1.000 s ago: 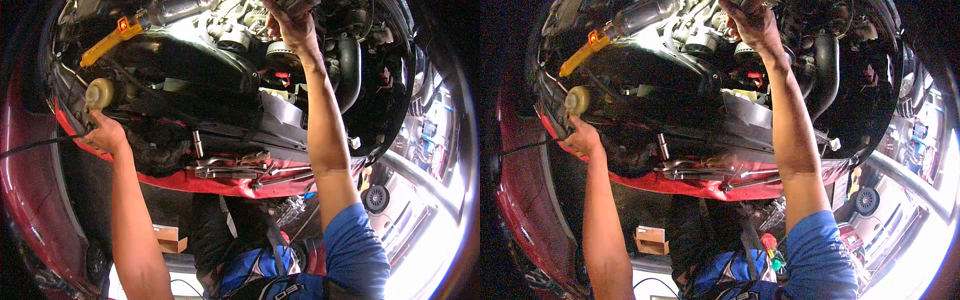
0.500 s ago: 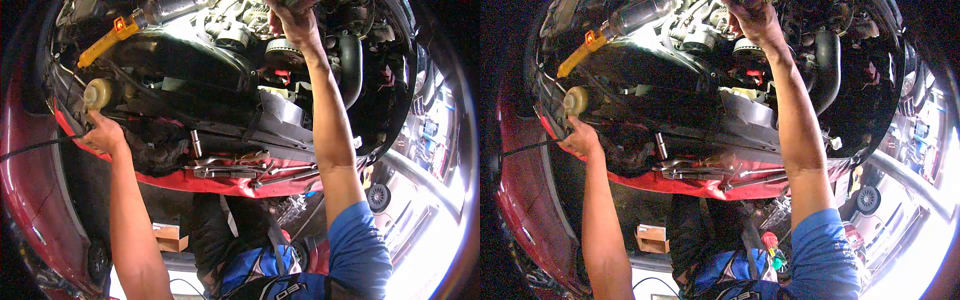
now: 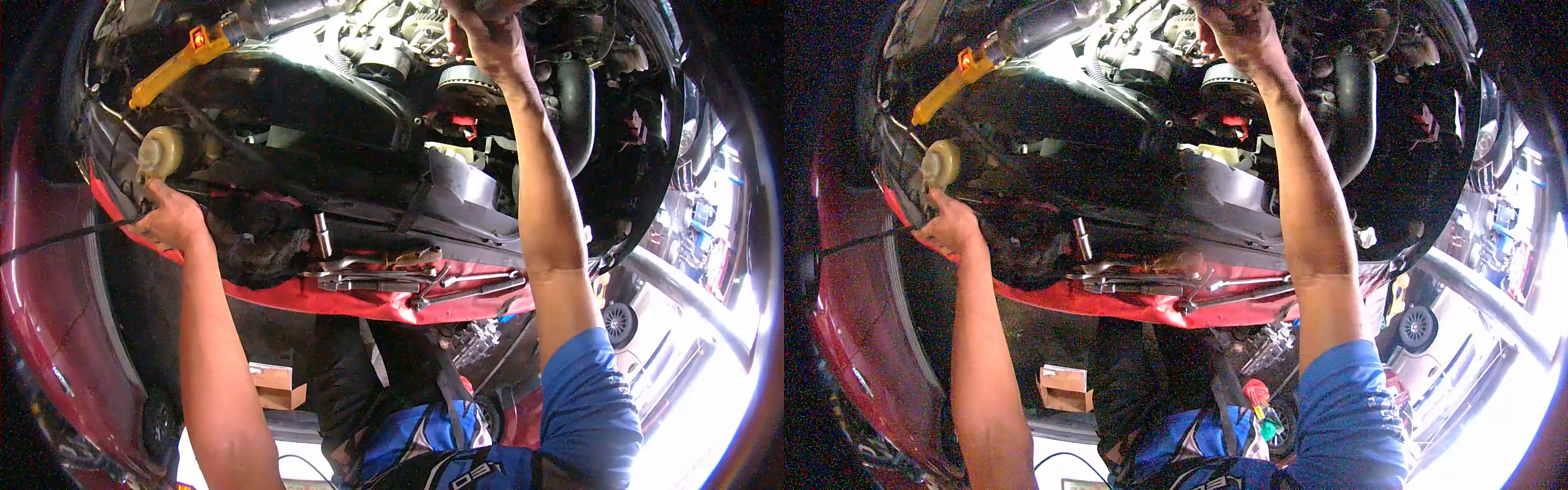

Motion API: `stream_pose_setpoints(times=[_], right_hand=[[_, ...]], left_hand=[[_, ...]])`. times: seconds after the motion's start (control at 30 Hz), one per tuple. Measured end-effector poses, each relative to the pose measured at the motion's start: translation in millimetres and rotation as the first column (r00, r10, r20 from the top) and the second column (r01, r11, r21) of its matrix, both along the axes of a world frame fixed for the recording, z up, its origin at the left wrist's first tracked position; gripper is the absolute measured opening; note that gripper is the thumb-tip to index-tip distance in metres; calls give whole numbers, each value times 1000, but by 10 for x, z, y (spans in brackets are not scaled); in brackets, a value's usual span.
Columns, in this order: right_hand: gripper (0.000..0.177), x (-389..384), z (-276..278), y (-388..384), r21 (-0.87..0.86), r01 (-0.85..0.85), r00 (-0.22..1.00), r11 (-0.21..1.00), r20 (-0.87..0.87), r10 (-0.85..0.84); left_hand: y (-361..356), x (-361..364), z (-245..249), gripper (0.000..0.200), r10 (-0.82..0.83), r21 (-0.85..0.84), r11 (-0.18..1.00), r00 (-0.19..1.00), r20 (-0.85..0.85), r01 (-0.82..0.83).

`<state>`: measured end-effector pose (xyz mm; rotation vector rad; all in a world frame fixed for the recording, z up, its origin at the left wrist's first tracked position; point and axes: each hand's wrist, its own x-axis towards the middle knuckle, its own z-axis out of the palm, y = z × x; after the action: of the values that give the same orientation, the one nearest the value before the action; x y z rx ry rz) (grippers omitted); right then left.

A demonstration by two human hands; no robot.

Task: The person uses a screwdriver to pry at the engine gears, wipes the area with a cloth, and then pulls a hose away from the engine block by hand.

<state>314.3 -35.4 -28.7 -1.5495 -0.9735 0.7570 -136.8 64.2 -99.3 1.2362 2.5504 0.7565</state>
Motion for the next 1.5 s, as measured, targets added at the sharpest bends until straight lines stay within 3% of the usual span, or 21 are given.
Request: stream_pose_setpoints(times=[0.17, 0.27, 0.37, 0.5, 0.6, 0.63, 0.73, 0.9, 1.17, 1.27, 1.37, 1.5], right_hand=[[40, -76, 107, -10, -15, 24, 999, 1000, 48, -24], [42, -51, 89, -23, 39, -7, 999, 999, 46, 5], [41, 0, 25, -14, 18, -8, 999, 1000, 32, 8], [39, -25, 12, -9, 2, 16, 1000, 1000, -5, -16], [37, -40, 12, -1, -21, 77, 995, 997, 66, -76], [37, -37, -9, 10, 33, 21, 999, 999, 27, -22], [37, -32, 24, -21, -22, 71, 997, 997, -10, -72], [39, 36, -5, -17, 73, -73, 997, 995, 9, 72], [43, 44, -16, -26, 40, -32, 999, 999, 26, 31], [42, 79, -38, -12, 13, -13, 999, 1000, 51, 12], [41, -22, 102, -45, 5, 18, 1000, 1000, -8, -18], [41, 79, -47, -30, 15, -28, 997, 999, 71, 27]], left_hand=[[-51, 52, 100, 116, -61, 82, 995, 997, 42, 57], [-3, 41, 9, 98, 36, 100, 994, 998, -47, -32], [-25, 22, 46, 116, -43, 70, 997, 999, 3, 43], [-11, 1, 10, 115, -25, 61, 998, 1000, -9, 25], [-17, 54, 77, 115, 1, 13, 1000, 1000, -12, 0], [-10, 50, 63, 115, 9, 1, 1000, 1000, -27, -9], [-28, 23, 60, 116, -35, 41, 999, 999, 16, 34], [-17, -1, -8, 117, -32, 58, 998, 999, -10, 32], [11, -70, -91, 117, -30, 69, 997, 997, -73, 35], [-9, -7, 1, 117, -20, 65, 998, 1000, 11, 19], [-7, -26, -31, 116, -18, 70, 997, 999, -35, 21], [-13, 0, 30, 115, -23, 46, 999, 1000, -18, 24]])
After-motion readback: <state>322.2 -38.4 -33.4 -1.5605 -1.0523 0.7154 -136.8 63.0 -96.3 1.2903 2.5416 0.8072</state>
